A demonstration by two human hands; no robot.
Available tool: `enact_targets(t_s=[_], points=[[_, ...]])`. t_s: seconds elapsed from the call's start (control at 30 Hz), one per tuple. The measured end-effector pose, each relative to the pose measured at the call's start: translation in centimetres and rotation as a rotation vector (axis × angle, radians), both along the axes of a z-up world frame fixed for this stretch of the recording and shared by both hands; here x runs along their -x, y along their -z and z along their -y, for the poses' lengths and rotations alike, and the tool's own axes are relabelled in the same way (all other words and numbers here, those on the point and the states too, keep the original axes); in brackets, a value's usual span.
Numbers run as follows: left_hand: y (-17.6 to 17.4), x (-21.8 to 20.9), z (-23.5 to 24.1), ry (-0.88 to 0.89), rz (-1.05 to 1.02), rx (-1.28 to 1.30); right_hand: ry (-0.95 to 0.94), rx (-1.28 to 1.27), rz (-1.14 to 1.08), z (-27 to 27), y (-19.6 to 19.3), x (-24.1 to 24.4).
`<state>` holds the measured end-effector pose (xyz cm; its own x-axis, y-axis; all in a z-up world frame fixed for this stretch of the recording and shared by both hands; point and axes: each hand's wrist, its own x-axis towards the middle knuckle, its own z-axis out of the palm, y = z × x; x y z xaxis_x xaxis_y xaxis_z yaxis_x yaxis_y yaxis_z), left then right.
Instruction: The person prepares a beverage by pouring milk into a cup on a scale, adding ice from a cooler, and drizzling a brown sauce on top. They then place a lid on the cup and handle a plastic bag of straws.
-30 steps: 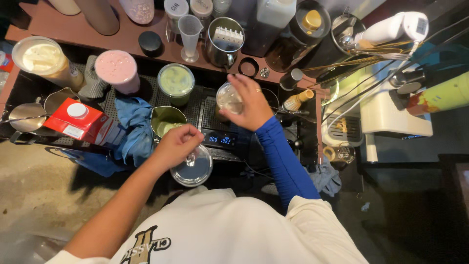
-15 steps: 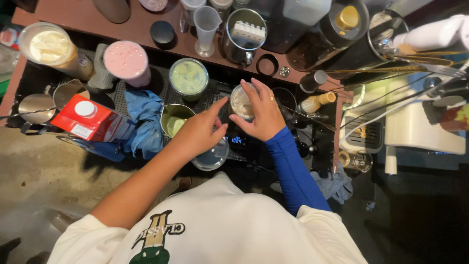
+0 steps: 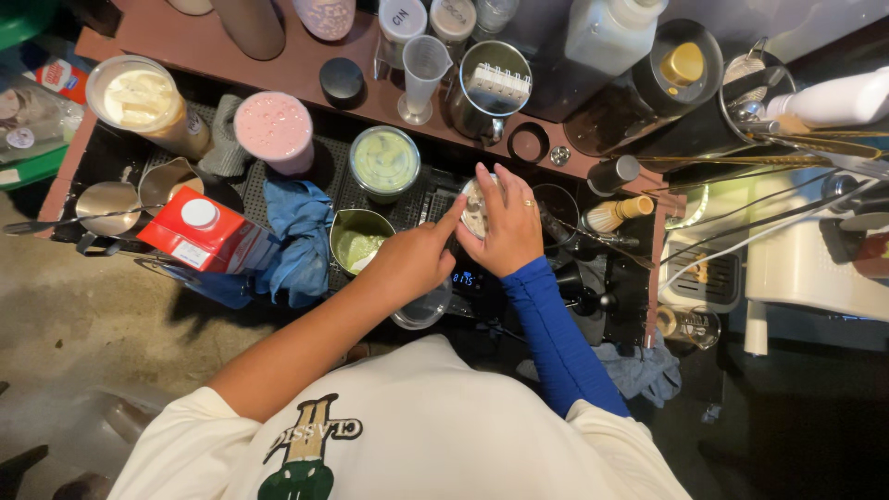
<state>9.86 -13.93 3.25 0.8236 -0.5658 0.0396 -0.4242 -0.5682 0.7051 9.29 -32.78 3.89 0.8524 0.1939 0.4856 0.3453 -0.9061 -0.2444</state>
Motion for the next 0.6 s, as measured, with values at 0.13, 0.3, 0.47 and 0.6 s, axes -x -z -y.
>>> enact_targets(t_s=[0.13,0.3,0.47,0.6], points=[[0.1,-2.1,0.1,0.046,-0.021,0.057,-0.023,-0.018,-0.015,0.3,-0.2,-0.1],[-1.6,-4.3,0.1,0.107,-0.198,-0.03,-0.03,-0.002,-0.09,0.6,-0.7,0.1],[-2.6,-2.6,-3.4,0.053,-0.246,0.252,0.042,0.02,-0.327,0.9,-2.2,-0.6],[-2.0,-0.6,-6.4,-0.02,-0.624,0.389,0.132,0.041,-0.428,0.2,-3.2,-1.1]])
